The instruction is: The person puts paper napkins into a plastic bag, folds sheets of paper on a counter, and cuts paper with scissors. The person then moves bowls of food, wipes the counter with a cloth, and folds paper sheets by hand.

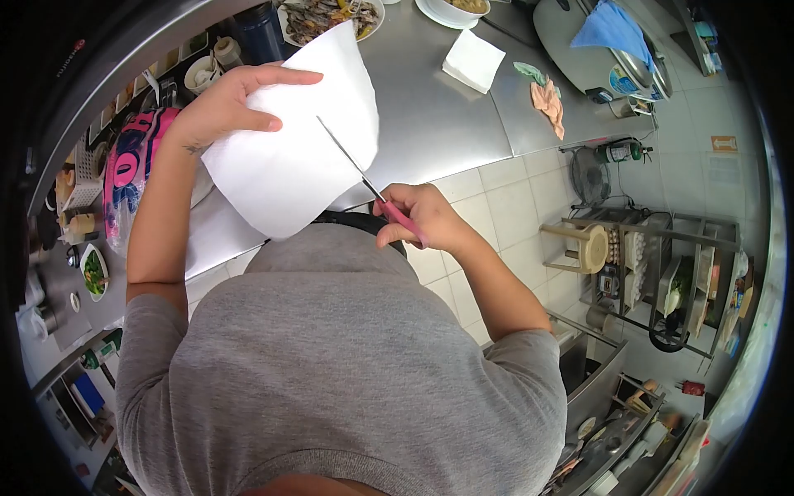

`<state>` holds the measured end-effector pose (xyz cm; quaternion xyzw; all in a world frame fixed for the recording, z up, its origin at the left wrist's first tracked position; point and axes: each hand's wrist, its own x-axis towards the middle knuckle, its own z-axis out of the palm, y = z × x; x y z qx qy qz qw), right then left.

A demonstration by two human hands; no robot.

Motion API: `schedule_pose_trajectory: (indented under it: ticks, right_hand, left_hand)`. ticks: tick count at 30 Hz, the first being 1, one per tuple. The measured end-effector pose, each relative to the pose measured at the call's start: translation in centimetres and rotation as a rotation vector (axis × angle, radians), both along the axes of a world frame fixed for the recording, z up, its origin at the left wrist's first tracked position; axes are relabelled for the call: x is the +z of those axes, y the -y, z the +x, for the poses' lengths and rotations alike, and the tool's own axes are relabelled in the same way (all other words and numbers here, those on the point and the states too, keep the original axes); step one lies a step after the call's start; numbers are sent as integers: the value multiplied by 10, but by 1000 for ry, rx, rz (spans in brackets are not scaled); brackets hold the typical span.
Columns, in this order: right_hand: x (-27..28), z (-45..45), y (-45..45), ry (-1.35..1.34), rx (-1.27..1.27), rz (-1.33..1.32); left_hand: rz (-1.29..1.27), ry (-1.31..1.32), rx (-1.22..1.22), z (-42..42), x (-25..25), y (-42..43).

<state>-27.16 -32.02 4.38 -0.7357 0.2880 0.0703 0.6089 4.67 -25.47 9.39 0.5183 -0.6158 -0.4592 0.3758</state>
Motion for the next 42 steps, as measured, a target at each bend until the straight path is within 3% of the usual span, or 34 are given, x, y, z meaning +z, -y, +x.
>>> schedule_pose_trajectory:
  ticks: [1, 7, 9, 13, 16, 19, 22, 24, 28, 31, 34, 38, 42]
  right_hand:
    - [1, -1, -3, -54, -13, -20]
    - [-18, 6, -14, 274, 29, 36]
    - [-9, 13, -19, 256, 4, 71]
    - [-10, 11, -16, 46, -31, -29]
    - [-1, 19, -21, -4, -81, 40]
    - [-16, 25, -21, 222, -28, 30]
    - [-8, 33, -22, 197, -46, -4]
    - [-5, 32, -19, 36, -84, 10]
    - [-6, 28, -16, 20, -114, 59]
    - [-17, 25, -13, 234, -49, 51]
    - [-20, 24, -11, 264, -26, 43]
    - [-9, 13, -11, 118, -102, 124]
    - [-23, 3, -6, 324, -93, 143]
  left_hand:
    - [-3, 13, -2, 1, -1, -2]
    - [16, -17, -77, -6, -2, -11]
    - [-59, 0, -146, -8, -6, -11]
    - [31, -5, -99, -7, 1, -15]
    - [42, -46, -83, -3, -4, -17]
    - [75, -88, -105, -2, -7, -17]
    - [8, 5, -110, -6, -9, -16]
    - [-4, 41, -55, -5, -7, -16]
    - [-18, -100, -24, -4, -19, -7]
    - [22, -191, -62, -11, -23, -1]
    - [56, -225, -88, -21, -23, 3]
    - [170, -417, -60, -32, -28, 6]
    - [300, -581, -46, -47, -27, 8]
